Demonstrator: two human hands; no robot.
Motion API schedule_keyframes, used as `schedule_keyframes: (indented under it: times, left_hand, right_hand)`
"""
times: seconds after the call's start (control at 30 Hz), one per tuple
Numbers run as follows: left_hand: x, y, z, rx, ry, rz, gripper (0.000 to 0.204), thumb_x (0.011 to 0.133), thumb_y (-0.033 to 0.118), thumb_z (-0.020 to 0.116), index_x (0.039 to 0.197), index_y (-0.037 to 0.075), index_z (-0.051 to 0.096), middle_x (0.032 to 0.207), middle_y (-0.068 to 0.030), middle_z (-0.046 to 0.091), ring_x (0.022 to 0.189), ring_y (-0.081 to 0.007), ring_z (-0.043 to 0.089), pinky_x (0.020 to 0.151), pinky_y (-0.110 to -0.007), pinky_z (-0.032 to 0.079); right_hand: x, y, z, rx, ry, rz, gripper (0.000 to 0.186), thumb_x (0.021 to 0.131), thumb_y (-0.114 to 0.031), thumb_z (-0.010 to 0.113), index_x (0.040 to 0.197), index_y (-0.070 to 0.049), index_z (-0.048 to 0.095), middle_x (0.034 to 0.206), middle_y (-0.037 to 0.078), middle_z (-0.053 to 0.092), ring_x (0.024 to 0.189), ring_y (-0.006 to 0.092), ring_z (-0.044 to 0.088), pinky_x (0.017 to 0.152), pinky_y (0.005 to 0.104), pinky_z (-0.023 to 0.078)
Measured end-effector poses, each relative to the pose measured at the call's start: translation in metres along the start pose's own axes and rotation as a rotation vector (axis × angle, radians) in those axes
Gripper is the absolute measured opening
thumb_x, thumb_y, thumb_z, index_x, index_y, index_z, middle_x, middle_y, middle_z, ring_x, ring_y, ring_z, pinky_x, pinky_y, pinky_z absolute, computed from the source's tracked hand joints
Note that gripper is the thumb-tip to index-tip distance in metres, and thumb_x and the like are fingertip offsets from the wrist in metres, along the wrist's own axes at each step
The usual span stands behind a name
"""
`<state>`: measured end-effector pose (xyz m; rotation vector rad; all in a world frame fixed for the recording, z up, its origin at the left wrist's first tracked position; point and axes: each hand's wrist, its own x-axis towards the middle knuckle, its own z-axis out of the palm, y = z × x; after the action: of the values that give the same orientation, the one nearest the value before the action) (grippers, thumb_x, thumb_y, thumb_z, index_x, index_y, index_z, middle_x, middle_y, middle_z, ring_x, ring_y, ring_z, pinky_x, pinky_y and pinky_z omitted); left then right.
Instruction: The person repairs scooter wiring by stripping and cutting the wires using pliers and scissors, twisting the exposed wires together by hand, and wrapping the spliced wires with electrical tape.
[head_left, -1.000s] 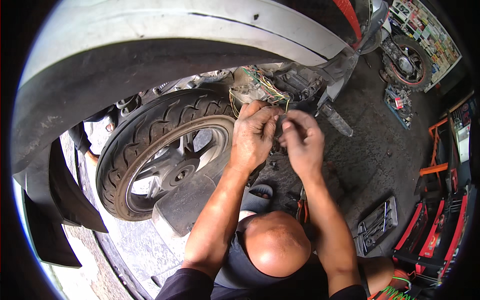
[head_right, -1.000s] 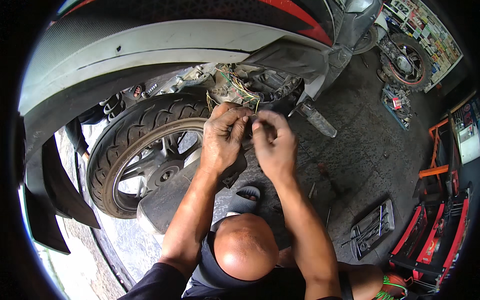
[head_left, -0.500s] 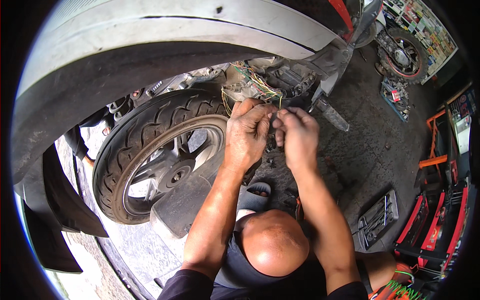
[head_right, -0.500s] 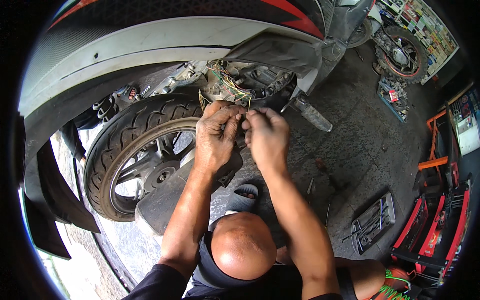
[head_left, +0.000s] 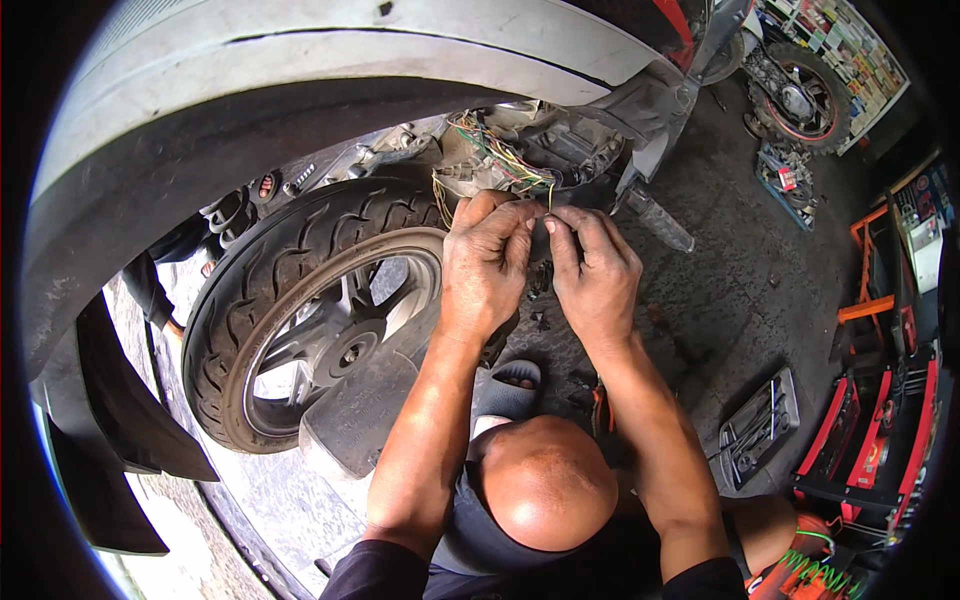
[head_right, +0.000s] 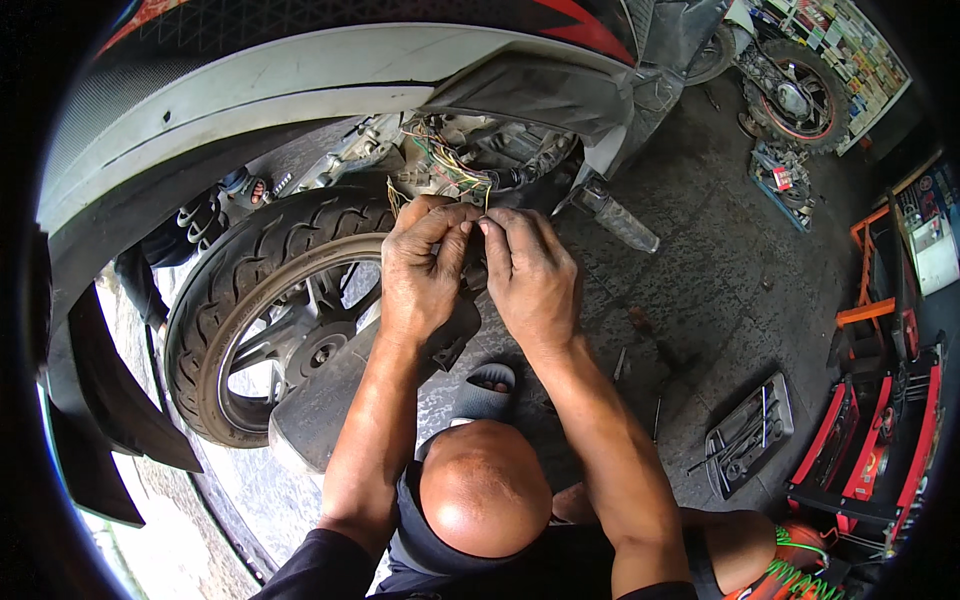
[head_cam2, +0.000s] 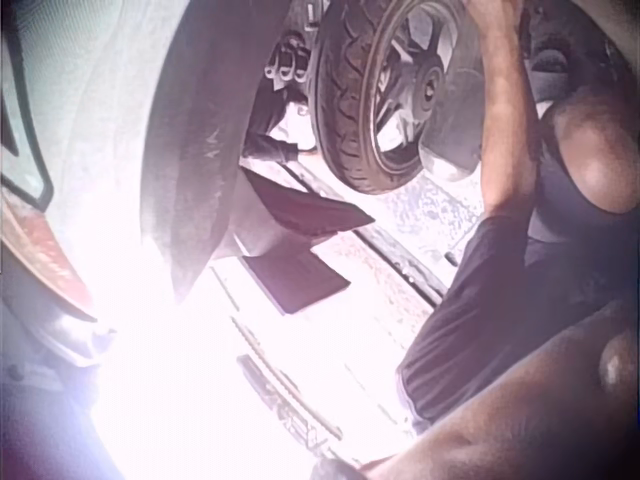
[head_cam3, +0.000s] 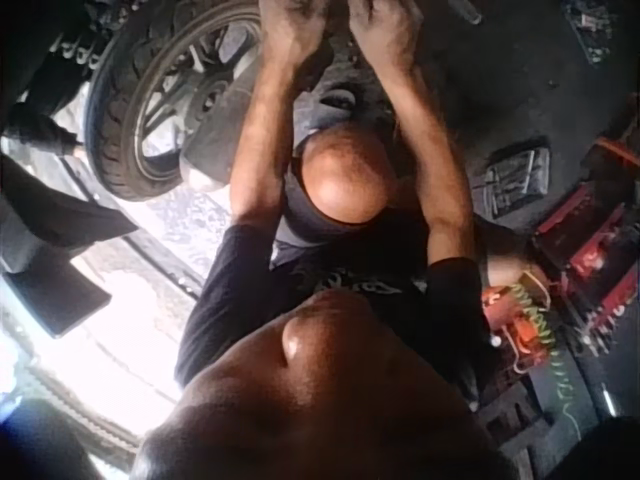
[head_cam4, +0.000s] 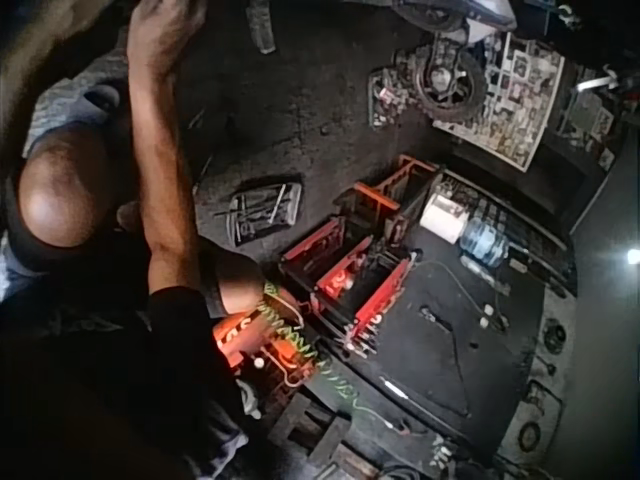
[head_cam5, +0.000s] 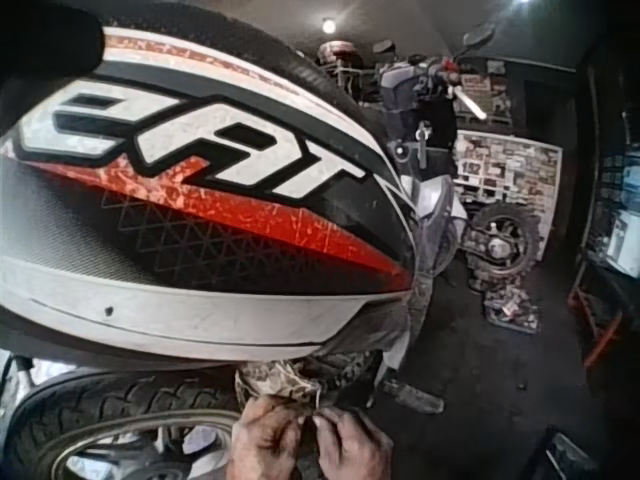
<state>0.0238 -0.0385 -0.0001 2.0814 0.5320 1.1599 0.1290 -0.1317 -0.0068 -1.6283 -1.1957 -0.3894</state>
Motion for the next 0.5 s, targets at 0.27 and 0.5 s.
schedule_keyframes:
  times: [0.27, 0.5]
  left_hand:
    - [0.001, -0.004, 0.001, -0.03, -0.001, -0.021, 0.014, 0.094, -0.001, 0.067, 0.106, -0.001, 0.075, 0.099, -0.0129, 0.069, 0.091, -0.0248, 0.066, 0.082, -0.034, 0.053]
    - [0.0, 0.002, 0.0, -0.03, -0.02, -0.066, 0.015, 0.092, 0.001, 0.068, 0.105, 0.001, 0.076, 0.098, -0.0132, 0.069, 0.094, -0.0301, 0.065, 0.084, -0.039, 0.052]
  right_hand:
    - [0.006, 0.0, 0.001, 1.543, -0.199, 1.223, 0.017, 0.103, -0.02, 0.063, 0.104, -0.004, 0.067, 0.079, 0.001, 0.065, 0.056, 0.0109, 0.059, 0.051, 0.0265, 0.046]
    - [-0.007, -0.007, 0.003, 0.091, 0.005, 0.204, 0.015, 0.096, -0.009, 0.071, 0.108, 0.0, 0.067, 0.096, 0.014, 0.074, 0.078, 0.0269, 0.074, 0.068, 0.0372, 0.058]
